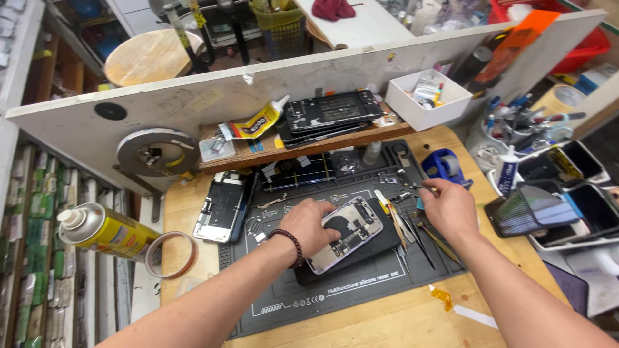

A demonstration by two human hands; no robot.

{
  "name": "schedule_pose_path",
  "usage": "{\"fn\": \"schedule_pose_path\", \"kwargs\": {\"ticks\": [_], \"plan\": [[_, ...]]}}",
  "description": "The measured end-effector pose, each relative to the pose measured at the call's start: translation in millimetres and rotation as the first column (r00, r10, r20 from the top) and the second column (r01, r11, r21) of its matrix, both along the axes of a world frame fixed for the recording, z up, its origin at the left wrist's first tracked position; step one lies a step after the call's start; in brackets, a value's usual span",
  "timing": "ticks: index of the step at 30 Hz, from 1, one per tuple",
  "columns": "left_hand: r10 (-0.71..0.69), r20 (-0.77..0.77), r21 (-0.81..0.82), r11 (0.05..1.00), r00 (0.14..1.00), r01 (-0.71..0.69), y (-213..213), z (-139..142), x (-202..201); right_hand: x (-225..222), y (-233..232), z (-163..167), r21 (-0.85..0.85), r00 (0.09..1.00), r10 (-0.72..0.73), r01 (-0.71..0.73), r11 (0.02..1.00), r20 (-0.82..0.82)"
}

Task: The person disassembles a smartphone at a repair workbench, using a screwdriver and pry tool to remove screws and separate the back cover and internal components. They then clean the phone frame and parts with a brush and reassemble the components by hand.

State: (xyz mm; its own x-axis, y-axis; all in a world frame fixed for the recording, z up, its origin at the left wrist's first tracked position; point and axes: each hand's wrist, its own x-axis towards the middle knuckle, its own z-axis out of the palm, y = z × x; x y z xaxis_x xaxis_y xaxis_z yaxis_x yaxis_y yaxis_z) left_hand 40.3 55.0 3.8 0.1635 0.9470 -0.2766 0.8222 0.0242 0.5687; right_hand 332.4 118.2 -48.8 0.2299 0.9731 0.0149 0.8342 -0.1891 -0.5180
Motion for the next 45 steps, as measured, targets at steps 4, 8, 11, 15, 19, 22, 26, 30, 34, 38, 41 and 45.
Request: {"fn": "schedule_pose_path", "kwargs": {"ticks": [4,8,11,15,19,22,26,30,34,38,41,45], "plan": [[0.021,-0.04,0.013,1.0,0.999,-0.021,-6.0,1.8,3.9,-21.0,15.1,9.1,-0.143,0.992,-0.002,0.02,0.99,0.124],[0.008,-0.079,0.047,0.999,0.997,-0.004,-9.9,3.7,5.6,-22.8,17.1,6.1,-0.151,0.99,0.005,0.016,0.988,0.139],[0.03,-0.085,0.04,0.999,0.996,-0.027,-9.5,6.5,7.1,-15.9,21.9,-6.2,-0.076,0.993,-0.003,0.012,0.997,0.121],[0.06,-0.076,-0.007,0.998,0.995,-0.061,-6.2,13.0,6.9,-4.2,29.4,-24.4,-0.058,0.999,-0.047,0.048,0.997,0.007],[0.112,-0.015,-0.017,0.994,0.994,-0.112,-3.3,16.8,2.6,-0.3,31.9,-21.4,-0.099,0.879,-0.164,0.133,0.986,-0.448],[0.173,0.205,-0.027,0.985,0.963,-0.171,3.7,13.8,1.3,-8.0,22.7,-1.1,-0.261,0.606,-0.28,0.122,0.958,-0.744],[0.381,0.59,-0.353,0.915,0.712,-0.196,17.8,4.7,7.2,-40.6,-8.2,25.5,-0.284,0.39,-0.248,-0.036,0.958,-0.887],[0.232,0.477,-0.114,0.973,0.848,-0.202,14.9,2.4,-7.4,-67.6,-35.2,41.5,-0.244,0.323,-0.194,-0.122,0.962,-0.926],[0.005,0.057,0.138,0.99,0.998,-0.013,-13.3,8.7,-30.0,-64.9,-49.2,51.1,-0.351,0.322,-0.328,-0.014,0.936,-0.888],[-0.116,-0.128,0.006,0.993,0.985,0.118,-42.2,14.4,-25.1,-63.6,-76.9,41.1,-0.347,0.44,-0.411,0.222,0.911,-0.799],[-0.135,-0.183,0.017,0.99,0.974,0.141,-53.6,16.8,-16.5,-67.3,-88.9,33.2,-0.309,0.333,-0.371,0.227,0.924,-0.867],[-0.09,-0.173,0.022,0.995,0.981,0.095,-50.8,16.4,-8.3,-75.7,-91.1,35.4,-0.312,0.261,-0.34,0.145,0.939,-0.903]]}}
